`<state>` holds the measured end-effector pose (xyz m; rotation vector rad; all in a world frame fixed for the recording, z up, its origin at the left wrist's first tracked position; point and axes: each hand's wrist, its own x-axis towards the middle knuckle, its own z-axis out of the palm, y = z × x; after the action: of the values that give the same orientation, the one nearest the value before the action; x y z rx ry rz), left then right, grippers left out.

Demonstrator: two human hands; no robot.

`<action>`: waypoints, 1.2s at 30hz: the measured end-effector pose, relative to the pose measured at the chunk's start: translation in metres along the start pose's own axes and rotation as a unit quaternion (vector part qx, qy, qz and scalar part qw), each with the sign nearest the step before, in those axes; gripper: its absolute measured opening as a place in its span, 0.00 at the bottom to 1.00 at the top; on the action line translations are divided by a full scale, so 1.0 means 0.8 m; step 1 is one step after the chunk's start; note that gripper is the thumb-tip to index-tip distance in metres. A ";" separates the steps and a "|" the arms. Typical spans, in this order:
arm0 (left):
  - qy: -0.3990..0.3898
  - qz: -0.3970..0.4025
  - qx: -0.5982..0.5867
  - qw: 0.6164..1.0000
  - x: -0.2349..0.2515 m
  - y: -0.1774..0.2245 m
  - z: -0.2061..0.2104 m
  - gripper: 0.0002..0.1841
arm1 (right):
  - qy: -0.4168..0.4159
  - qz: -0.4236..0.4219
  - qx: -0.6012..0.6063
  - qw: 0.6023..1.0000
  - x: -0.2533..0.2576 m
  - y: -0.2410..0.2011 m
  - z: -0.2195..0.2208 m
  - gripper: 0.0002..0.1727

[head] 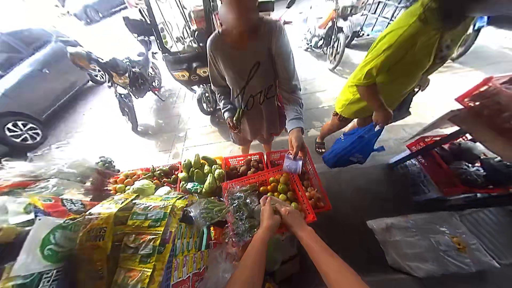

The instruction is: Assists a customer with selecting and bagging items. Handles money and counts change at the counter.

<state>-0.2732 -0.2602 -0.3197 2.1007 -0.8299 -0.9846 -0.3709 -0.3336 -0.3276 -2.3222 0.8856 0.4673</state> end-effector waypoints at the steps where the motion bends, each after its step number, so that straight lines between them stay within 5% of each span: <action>1: -0.006 0.006 -0.001 1.000 -0.001 0.010 -0.004 0.43 | -0.021 0.031 0.004 0.999 -0.005 -0.006 -0.007 0.24; 5: 0.001 0.018 -0.029 0.999 0.004 0.043 -0.025 0.44 | -0.052 0.100 0.008 0.994 -0.009 0.002 -0.017 0.24; 8: 0.011 0.010 -0.047 0.999 0.007 0.059 -0.047 0.44 | 0.070 0.089 0.126 0.986 -0.019 0.005 -0.049 0.22; 9: 0.011 0.004 -0.044 0.999 0.007 0.064 -0.051 0.44 | 0.162 0.082 0.215 0.960 -0.028 0.004 -0.062 0.19; 11: 0.007 -0.001 -0.027 1.000 0.011 0.075 -0.058 0.44 | 0.309 0.066 0.435 0.843 -0.033 -0.003 -0.089 0.17; 14: 0.012 0.019 -0.030 0.999 0.011 0.092 -0.062 0.45 | 0.287 0.054 0.684 0.668 -0.030 -0.010 -0.132 0.35; 18: 0.048 0.026 -0.054 0.997 0.013 0.102 -0.063 0.45 | 0.258 0.030 0.774 0.577 -0.013 -0.012 -0.172 0.40; 26: 0.066 0.002 -0.123 0.990 0.012 0.088 -0.061 0.43 | 0.288 0.095 0.748 0.591 0.003 -0.021 -0.193 0.26; 36: 0.076 -0.014 -0.170 0.982 0.009 0.073 -0.045 0.44 | 0.285 0.091 0.721 0.626 -0.003 -0.017 -0.155 0.44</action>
<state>-0.2556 -0.2886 -0.2596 1.8673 -0.5153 -0.8971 -0.3499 -0.4041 -0.2269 -0.7777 1.1133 -0.7818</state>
